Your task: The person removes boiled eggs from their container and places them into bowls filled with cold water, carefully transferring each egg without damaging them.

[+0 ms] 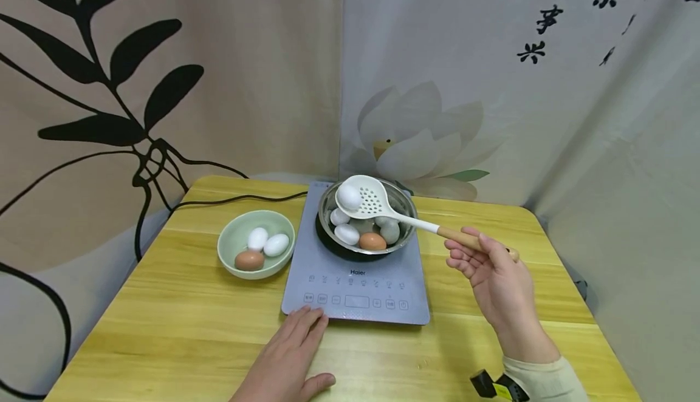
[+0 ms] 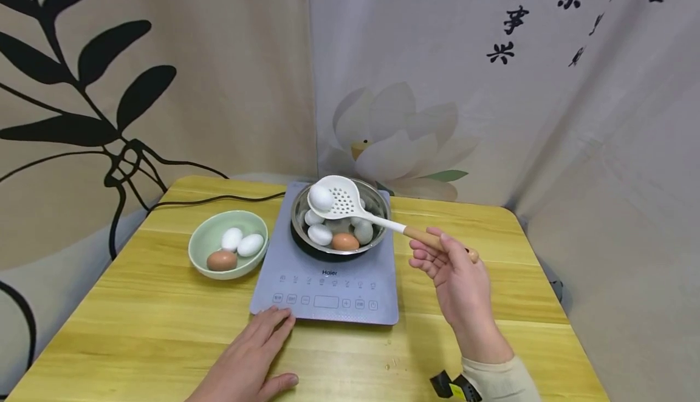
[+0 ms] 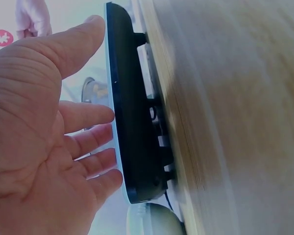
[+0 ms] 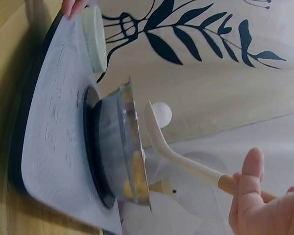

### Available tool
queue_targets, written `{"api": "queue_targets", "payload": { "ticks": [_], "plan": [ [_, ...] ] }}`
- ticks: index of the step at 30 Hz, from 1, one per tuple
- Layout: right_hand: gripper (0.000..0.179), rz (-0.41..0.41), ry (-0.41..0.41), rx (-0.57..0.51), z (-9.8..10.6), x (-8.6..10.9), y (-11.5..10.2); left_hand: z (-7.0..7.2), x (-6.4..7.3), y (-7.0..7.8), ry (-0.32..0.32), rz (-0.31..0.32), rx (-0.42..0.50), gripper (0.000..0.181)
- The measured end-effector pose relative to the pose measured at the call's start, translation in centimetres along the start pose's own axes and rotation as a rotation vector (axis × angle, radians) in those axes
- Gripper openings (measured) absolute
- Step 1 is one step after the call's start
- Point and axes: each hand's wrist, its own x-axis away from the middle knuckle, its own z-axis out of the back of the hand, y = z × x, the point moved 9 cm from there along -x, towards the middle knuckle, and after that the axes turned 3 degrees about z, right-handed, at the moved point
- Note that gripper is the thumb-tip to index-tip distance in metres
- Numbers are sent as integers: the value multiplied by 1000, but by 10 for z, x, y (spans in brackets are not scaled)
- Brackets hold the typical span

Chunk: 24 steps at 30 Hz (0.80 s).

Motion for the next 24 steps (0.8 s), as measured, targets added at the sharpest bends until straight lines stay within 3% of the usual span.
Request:
{"api": "queue_targets", "payload": {
  "ticks": [5,10,18,24],
  "plan": [
    [35,-43,10,0,-10,0,8,0,1,1,24,-12,-15,90],
    [34,-23,11,30,-28,-1,12,2,1,1,31,-9,-24,91],
    [35,-58,-56,64,-77,3,40,3,1,1,34,-6,-25,90],
    [47,-128,-89,44,-114,9,71,4,2,2,107,-47,-52,90]
  ]
}}
